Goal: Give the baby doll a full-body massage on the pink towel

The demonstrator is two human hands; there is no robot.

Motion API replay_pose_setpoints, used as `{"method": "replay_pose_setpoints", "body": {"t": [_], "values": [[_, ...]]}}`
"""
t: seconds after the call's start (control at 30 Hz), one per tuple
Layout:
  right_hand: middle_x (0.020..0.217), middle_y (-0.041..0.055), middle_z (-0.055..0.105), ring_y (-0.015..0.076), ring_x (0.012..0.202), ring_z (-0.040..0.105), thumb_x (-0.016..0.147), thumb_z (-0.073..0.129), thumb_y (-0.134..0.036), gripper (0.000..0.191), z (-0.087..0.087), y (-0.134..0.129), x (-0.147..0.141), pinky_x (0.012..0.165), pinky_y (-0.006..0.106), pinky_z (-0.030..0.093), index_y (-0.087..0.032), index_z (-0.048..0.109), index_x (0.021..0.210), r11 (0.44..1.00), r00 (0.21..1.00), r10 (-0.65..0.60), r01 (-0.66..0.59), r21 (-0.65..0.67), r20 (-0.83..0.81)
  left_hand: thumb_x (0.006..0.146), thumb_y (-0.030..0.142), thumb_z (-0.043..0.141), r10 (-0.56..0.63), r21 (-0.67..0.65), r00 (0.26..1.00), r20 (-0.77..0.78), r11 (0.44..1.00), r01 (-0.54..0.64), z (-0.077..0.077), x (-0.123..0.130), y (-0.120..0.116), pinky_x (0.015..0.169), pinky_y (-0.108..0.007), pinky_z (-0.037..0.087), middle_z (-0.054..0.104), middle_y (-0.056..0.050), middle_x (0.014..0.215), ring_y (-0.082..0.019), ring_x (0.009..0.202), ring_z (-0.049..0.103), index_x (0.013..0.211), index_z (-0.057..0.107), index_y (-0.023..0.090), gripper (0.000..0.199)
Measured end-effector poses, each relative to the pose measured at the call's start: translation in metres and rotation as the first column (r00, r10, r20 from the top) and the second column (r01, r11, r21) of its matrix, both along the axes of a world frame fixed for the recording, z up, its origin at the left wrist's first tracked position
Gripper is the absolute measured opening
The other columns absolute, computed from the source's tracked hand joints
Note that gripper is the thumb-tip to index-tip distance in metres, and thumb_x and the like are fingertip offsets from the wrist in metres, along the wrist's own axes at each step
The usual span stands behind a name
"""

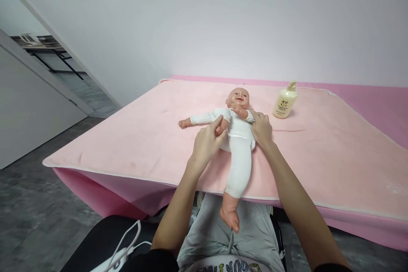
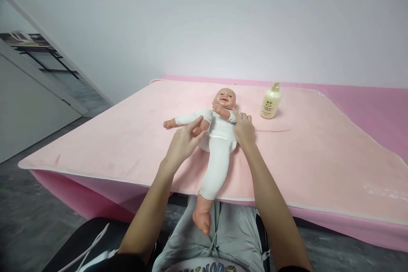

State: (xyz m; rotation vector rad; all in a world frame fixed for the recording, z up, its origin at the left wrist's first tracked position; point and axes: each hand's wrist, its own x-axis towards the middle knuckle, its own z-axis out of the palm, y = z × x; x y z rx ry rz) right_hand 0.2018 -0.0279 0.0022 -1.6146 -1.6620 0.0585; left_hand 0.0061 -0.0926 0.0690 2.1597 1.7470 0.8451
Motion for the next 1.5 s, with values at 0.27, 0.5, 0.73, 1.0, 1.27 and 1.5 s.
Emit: {"method": "replay_pose_setpoints", "body": {"t": [0.27,0.5,0.73,1.0,1.27,1.5], "values": [[0.103,0.0031,0.061,0.0181,0.091,0.053,0.072,0.039,-0.013,0.043,-0.01,0.012,0.001,0.084,0.032,0.043,-0.023,0.053,0.111,0.992,0.784,-0.093,0.125,0.009,-0.614,0.085,0.048,0.046,0.102,0.089,0.989,-0.108,0.992,-0.092,0.029,-0.024,-0.09,0.06,-0.022,0.045,0.07,-0.002,0.077,-0.017,0.065,0.065,0.13,0.049,0.021,0.053],[0.114,0.0104,0.056,0.02,0.101,0.055,0.076,0.041,-0.024,0.036,-0.02,0.024,0.003,0.088,0.036,0.044,-0.017,0.044,0.112,0.937,0.511,-0.144,0.345,0.049,-0.847,0.085,0.035,0.046,0.087,0.193,0.98,-0.177,0.98,-0.052,0.036,-0.034,-0.108,0.06,-0.023,0.046,0.069,-0.003,0.093,-0.016,0.072,0.064,0.128,0.049,0.026,0.044],[0.103,0.0103,0.061,0.0247,0.096,0.05,0.073,0.037,-0.012,0.048,0.003,-0.003,-0.005,0.08,0.035,0.041,-0.019,0.055,0.117,0.998,0.994,-0.04,0.046,0.05,-0.1,0.079,0.015,0.048,0.068,0.251,0.986,-0.155,0.968,-0.027,0.015,-0.007,-0.038,0.061,-0.025,0.043,0.065,-0.004,0.092,-0.018,0.075,0.062,0.113,0.055,0.024,0.036],[0.095,0.0055,0.064,0.0215,0.089,0.052,0.07,0.041,-0.014,0.042,0.006,-0.001,0.004,0.074,0.031,0.042,-0.022,0.063,0.105,0.999,0.96,-0.001,0.012,0.038,-0.279,0.082,0.018,0.048,0.15,0.262,0.977,-0.155,0.959,-0.106,-0.001,0.001,-0.01,0.059,-0.026,0.042,0.066,-0.006,0.095,-0.02,0.078,0.063,0.122,0.05,0.022,0.04],[0.073,-0.002,0.058,0.0107,0.049,0.05,0.061,0.05,-0.021,0.024,-0.002,0.016,0.016,0.043,0.023,0.038,-0.02,0.051,0.085,0.975,0.293,-0.219,0.093,-0.2,-0.931,0.085,0.018,0.049,0.137,0.565,0.988,-0.076,0.822,-0.071,-0.014,-0.015,-0.075,0.083,-0.031,0.05,0.061,-0.01,0.118,-0.021,0.108,0.059,0.123,0.049,0.02,0.038],[0.084,0.0026,0.062,0.0171,0.074,0.055,0.071,0.046,-0.025,0.025,0.0,0.01,0.01,0.065,0.029,0.045,-0.019,0.059,0.091,0.979,0.753,-0.178,0.2,-0.037,-0.634,0.084,0.016,0.049,0.099,0.571,0.994,-0.044,0.819,-0.057,-0.002,-0.008,-0.062,0.083,-0.031,0.05,0.062,-0.009,0.113,-0.021,0.104,0.059,0.119,0.05,0.02,0.036]]}}
